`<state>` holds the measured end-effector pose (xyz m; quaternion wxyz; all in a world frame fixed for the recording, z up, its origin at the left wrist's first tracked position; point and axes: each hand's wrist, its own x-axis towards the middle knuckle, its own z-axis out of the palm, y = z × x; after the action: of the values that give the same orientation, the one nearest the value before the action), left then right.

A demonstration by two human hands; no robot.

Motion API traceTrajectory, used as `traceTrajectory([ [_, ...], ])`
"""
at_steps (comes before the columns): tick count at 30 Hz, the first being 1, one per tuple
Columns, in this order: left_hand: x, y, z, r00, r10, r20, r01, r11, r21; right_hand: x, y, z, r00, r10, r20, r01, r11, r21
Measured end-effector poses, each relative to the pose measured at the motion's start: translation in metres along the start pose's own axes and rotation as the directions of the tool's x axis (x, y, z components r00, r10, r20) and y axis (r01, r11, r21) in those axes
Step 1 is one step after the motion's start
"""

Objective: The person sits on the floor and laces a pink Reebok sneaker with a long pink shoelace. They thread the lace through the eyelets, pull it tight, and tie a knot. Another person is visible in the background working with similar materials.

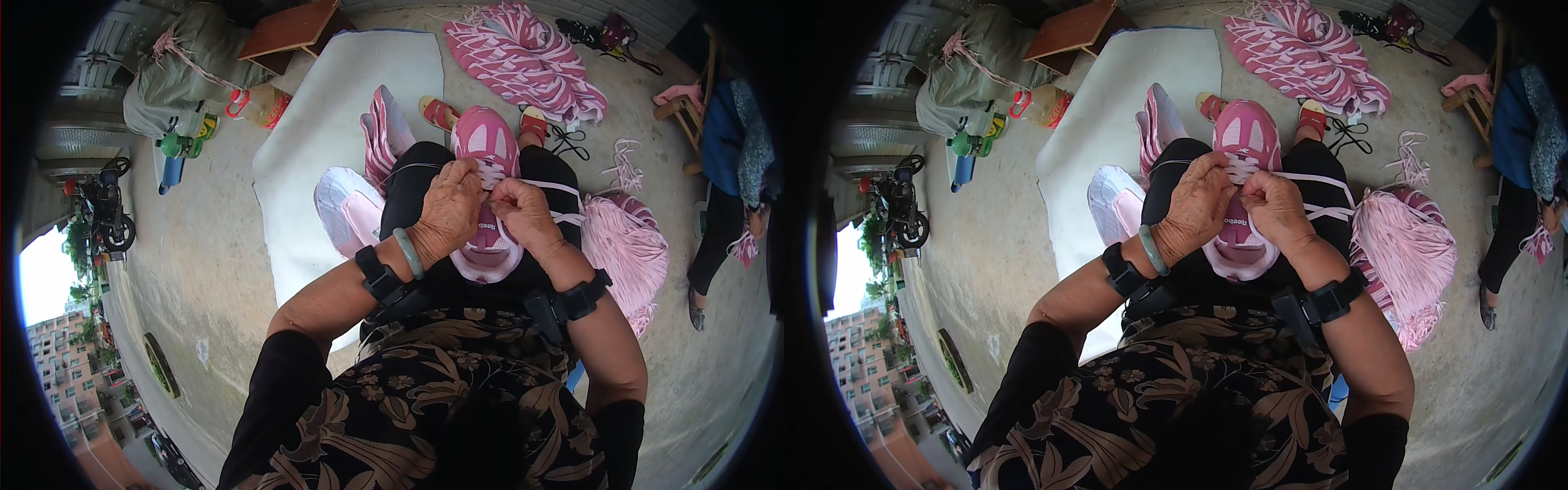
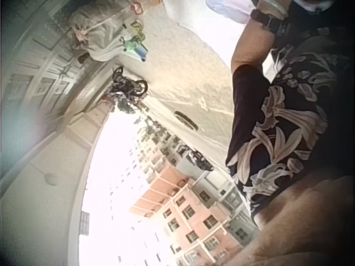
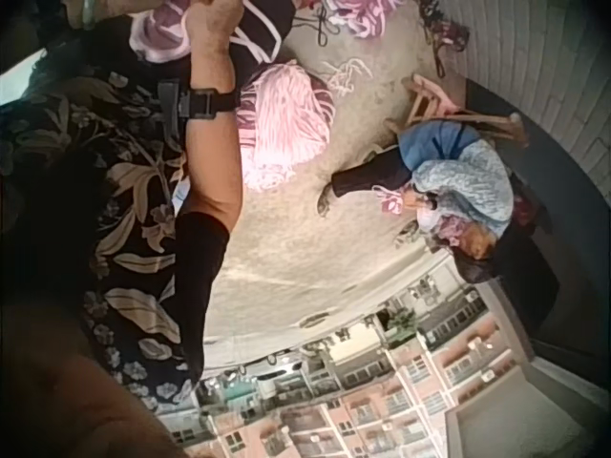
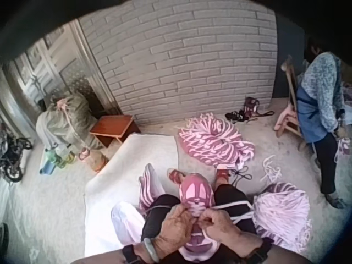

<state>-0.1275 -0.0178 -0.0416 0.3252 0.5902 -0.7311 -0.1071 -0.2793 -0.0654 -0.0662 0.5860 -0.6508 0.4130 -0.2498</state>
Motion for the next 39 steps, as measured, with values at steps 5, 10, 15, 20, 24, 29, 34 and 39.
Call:
traceTrajectory([
  [5, 0.0, -0.013, -0.052, 0.984, -0.058, -0.166, 0.048, 0.997, -0.059, -0.019, -0.038, -0.047, 0.951, -0.306, 0.035, 0.28, 0.809, -0.516],
  [10, -0.042, -0.104, -0.127, 0.937, 0.002, -0.35, 0.17, 0.873, 0.458, -0.022, -0.025, -0.07, 0.806, -0.514, -0.292, 0.323, 0.797, -0.511],
  [15, -0.103, -0.164, -0.145, 0.927, -0.285, -0.243, 0.374, 0.672, 0.639, -0.009, -0.008, -0.038, 0.768, -0.401, -0.499, 0.325, 0.916, -0.236],
  [20, -0.042, -0.075, -0.087, 0.99, -0.12, 0.079, 0.071, 0.887, 0.457, -0.008, -0.018, -0.03, 0.813, -0.309, -0.493, 0.308, 0.947, -0.086],
  [24, -0.003, -0.025, -0.047, 0.962, 0.165, 0.217, -0.216, 0.946, 0.241, -0.008, -0.011, -0.03, 0.827, -0.248, -0.504, 0.301, 0.953, 0.024],
  [29, -0.008, -0.047, -0.042, 0.94, 0.261, 0.222, -0.316, 0.91, 0.268, -0.008, -0.001, -0.034, 0.877, -0.208, -0.432, 0.245, 0.969, 0.03],
  [34, -0.027, -0.078, -0.125, 0.976, 0.08, 0.204, -0.184, 0.809, 0.559, -0.025, -0.016, -0.047, 0.97, -0.189, -0.154, 0.124, 0.928, -0.352],
  [39, -0.078, -0.121, -0.197, 0.983, -0.086, 0.163, -0.065, 0.663, 0.746, -0.048, -0.022, -0.077, 0.905, -0.406, 0.123, 0.357, 0.572, -0.738],
])
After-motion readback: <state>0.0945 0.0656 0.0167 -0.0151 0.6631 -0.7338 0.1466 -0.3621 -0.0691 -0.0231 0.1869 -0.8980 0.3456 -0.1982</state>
